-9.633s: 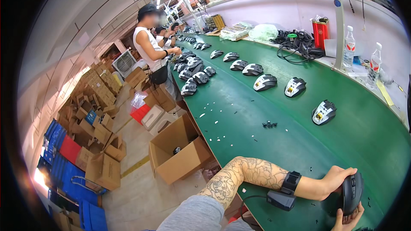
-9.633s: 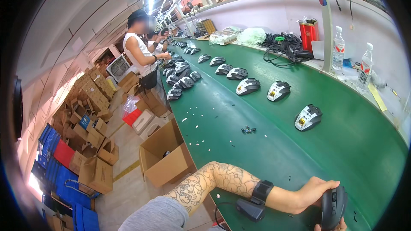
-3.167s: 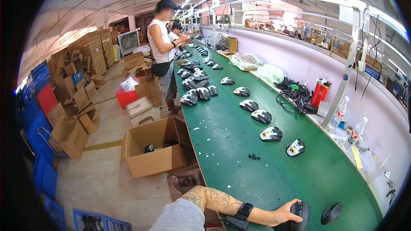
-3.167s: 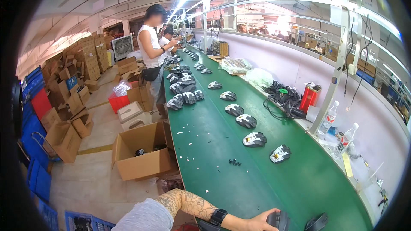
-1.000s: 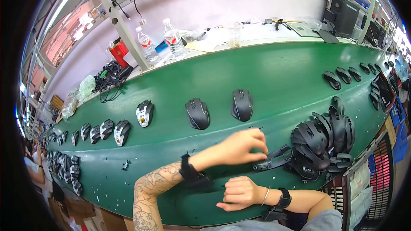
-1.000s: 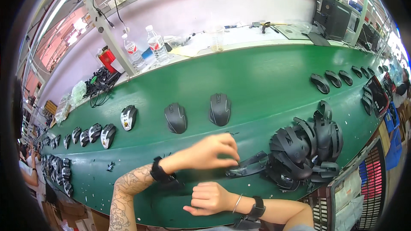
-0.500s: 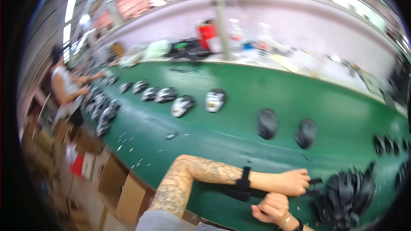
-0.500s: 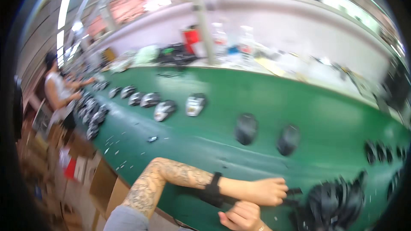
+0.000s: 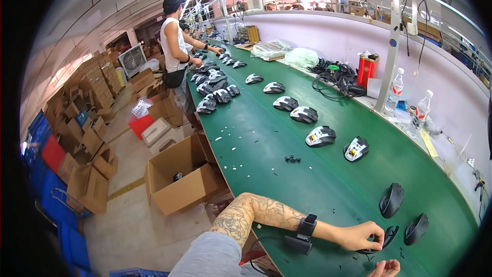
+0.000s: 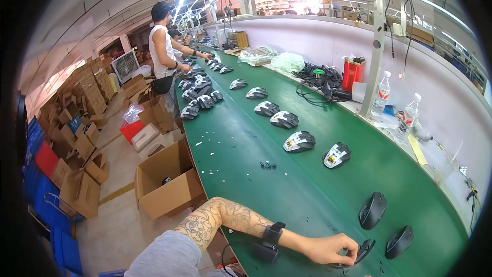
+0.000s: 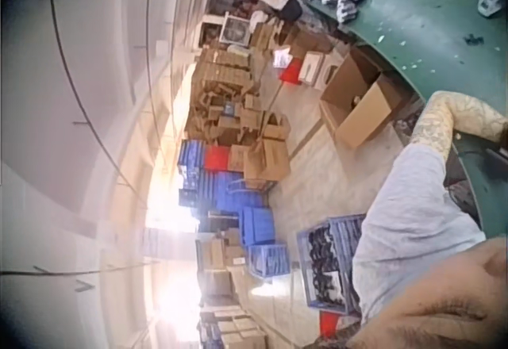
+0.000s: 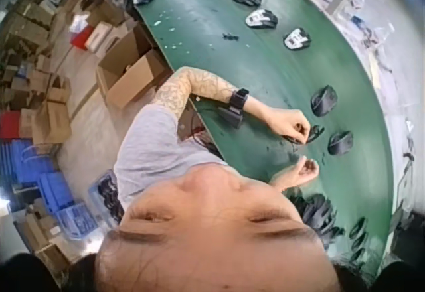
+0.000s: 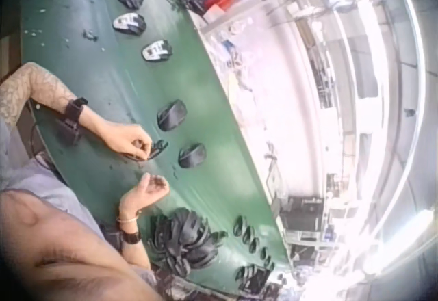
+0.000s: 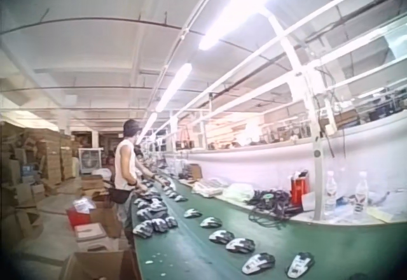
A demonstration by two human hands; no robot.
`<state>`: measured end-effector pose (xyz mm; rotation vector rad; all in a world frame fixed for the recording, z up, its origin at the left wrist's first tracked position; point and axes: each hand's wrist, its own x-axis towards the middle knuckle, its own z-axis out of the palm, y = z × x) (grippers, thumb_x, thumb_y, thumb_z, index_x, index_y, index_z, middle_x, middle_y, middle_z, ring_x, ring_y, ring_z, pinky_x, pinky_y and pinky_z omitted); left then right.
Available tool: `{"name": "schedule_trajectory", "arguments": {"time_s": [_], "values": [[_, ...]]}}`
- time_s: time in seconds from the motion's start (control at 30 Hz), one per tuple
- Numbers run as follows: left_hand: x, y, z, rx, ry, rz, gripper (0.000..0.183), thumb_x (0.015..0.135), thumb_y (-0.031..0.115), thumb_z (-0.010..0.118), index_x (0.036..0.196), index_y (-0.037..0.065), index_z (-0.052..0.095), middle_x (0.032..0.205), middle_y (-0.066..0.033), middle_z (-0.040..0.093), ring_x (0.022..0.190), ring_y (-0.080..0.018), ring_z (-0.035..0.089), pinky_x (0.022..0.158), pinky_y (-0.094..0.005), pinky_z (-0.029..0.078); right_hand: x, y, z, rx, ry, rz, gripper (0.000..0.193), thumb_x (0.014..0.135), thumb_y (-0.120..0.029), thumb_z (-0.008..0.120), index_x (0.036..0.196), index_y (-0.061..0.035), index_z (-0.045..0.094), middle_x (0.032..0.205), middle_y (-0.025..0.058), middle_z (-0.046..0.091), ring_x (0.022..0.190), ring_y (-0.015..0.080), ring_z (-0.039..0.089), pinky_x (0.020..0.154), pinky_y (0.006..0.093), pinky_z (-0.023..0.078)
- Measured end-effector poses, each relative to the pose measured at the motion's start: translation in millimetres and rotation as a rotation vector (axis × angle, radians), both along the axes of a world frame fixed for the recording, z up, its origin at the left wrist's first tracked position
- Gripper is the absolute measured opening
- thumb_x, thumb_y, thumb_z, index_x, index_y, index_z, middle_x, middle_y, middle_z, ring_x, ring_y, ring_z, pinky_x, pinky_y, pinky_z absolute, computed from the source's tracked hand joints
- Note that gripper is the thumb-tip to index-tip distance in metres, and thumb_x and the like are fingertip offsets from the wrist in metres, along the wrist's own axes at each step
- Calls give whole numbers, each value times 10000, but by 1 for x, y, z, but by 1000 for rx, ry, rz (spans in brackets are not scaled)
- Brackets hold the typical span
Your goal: The person assembles computer mice by hand at a green workbench. They pick up a mouse base and a separate black plastic shell, fit the shell onto the base, and place the completed unit on the table. The process is repeated for multiple units throughout the clip.
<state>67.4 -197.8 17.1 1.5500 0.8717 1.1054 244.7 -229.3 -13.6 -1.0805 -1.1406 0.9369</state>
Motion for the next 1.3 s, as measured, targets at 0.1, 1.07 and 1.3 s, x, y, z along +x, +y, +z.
{"name": "schedule_trajectory", "arguments": {"time_s": [0.1,1.07,1.3], "values": [[2,-13,-7,111,-61,15,158,845,113,613,768,-16,565,773,-86,591,794,-188,551,789,-338,430,-6,5,13,-272,404,288,383,932,-85,497,1278,43,390,1216,169,481,1084,257,498,900,359,444],[-9,-33,7,323,194,163,259,929,164,520,748,-18,549,678,-115,516,657,-280,503,630,-363,410,-8,-10,25,115,-133,353,605,652,68,772,1180,9,482,1139,81,437,1073,208,504,909,312,454],[-22,-12,18,72,210,-33,295,950,254,493,878,-16,586,820,-134,591,789,-278,566,734,-362,440,-24,-8,32,242,-100,120,408,592,48,713,974,12,575,1033,114,541,825,180,582,715,284,520]]}}
